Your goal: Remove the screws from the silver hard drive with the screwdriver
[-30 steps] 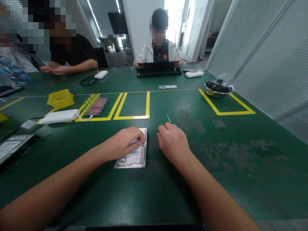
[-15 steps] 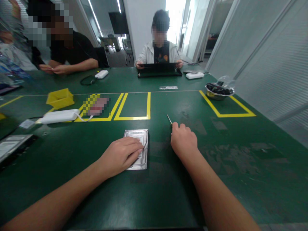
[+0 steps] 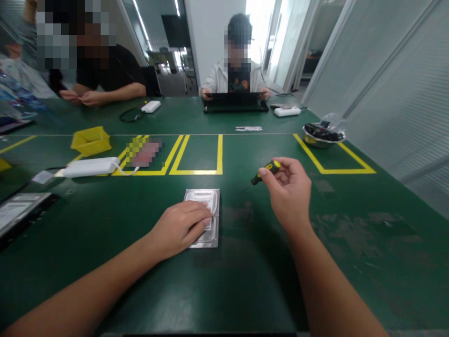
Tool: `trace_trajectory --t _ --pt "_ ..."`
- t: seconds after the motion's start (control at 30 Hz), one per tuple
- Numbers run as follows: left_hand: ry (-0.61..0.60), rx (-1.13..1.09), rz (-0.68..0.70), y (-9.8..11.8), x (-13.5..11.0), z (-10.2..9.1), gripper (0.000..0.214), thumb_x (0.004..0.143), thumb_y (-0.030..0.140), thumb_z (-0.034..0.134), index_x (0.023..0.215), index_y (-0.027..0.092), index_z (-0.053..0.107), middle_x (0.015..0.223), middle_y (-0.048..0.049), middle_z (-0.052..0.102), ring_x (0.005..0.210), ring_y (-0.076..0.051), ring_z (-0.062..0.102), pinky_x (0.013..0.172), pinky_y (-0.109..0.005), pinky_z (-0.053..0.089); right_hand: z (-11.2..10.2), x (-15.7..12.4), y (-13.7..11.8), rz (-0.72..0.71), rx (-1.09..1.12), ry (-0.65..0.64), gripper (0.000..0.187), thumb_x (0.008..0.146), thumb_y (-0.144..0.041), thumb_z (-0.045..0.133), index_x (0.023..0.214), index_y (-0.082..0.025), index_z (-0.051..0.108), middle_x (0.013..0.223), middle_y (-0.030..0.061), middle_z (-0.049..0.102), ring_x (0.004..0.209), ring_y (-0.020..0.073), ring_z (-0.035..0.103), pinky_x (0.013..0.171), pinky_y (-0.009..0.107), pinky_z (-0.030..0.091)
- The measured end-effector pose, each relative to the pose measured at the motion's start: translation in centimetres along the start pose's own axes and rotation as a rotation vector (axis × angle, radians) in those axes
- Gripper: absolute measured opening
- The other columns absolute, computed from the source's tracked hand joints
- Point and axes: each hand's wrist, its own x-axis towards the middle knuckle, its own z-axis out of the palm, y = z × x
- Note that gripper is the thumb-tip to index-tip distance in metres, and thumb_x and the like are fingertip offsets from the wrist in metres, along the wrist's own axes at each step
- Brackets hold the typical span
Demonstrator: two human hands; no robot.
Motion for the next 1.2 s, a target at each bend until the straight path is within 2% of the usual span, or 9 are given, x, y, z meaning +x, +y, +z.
trace_trajectory --t 0.1,0.2,0.43,0.57,0.73,1.2 --pt "-0.003 -0.001 0.005 -0.1 0.0 0.0 0.028 0.1 0.026 0.045 0.106 0.017 0.071 0.104 -0.006 0.073 0.105 -0.023 0.066 0.097 -0.042 0.052 0.0 -0.3 -0.7 0.029 0.346 0.068 0.029 0.091 -0.037 0.064 0.112 -0.018 0.062 0.083 0.0012 0.062 0.061 0.0099 0.058 0.056 0.024 0.05" --pt "0.001 -0.005 0.004 -0.2 0.0 0.1 0.028 0.1 0.026 0.045 0.105 0.017 0.071 0.103 -0.0061 0.073 0.104 -0.023 0.066 0.096 -0.042 0.052 0.1 -0.8 -1.4 0.034 0.466 0.084 0.028 0.095 -0.04 0.059 0.111 -0.018 0.065 0.086 0.0028 0.064 0.06 0.0086 0.056 0.054 0.023 0.047" --pt "0.015 0.034 0.034 -0.2 0.0 0.2 0.028 0.099 0.025 0.046 0.109 0.018 0.07 0.104 -0.007 0.072 0.103 -0.024 0.066 0.094 -0.042 0.053 0.0 -2.5 -3.5 -0.091 0.412 0.008 0.023 0.097 -0.034 0.057 0.116 -0.022 0.064 0.1 0.0057 0.07 0.077 0.0135 0.067 0.06 0.026 0.055" --pt "-0.008 0.077 0.075 -0.1 -0.1 0.1 0.03 0.099 0.026 0.046 0.116 0.018 0.069 0.107 -0.0078 0.071 0.104 -0.025 0.065 0.093 -0.043 0.053 0.2 -3.2 -4.1 -0.178 0.392 -0.058 0.021 0.096 -0.026 0.059 0.116 -0.023 0.064 0.101 0.0038 0.071 0.078 0.012 0.068 0.062 0.024 0.057" --pt "-0.024 0.104 0.092 0.1 -0.2 -0.1 0.031 0.099 0.026 0.045 0.118 0.017 0.068 0.108 -0.0096 0.069 0.105 -0.026 0.064 0.092 -0.044 0.053 0.6 -3.6 -4.0 -0.183 0.403 -0.112 0.019 0.095 -0.026 0.06 0.113 -0.023 0.064 0.1 0.0032 0.071 0.077 0.0115 0.068 0.062 0.023 0.058" --pt "-0.021 0.165 0.106 -0.2 -0.1 0.2 0.03 0.098 0.027 0.045 0.116 0.019 0.069 0.106 -0.0091 0.067 0.101 -0.027 0.064 0.086 -0.046 0.054 0.7 -3.5 -3.4 -0.205 0.417 -0.129 0.021 0.095 -0.022 0.06 0.115 -0.023 0.064 0.1 0.0021 0.071 0.079 0.0104 0.069 0.062 0.02 0.059"
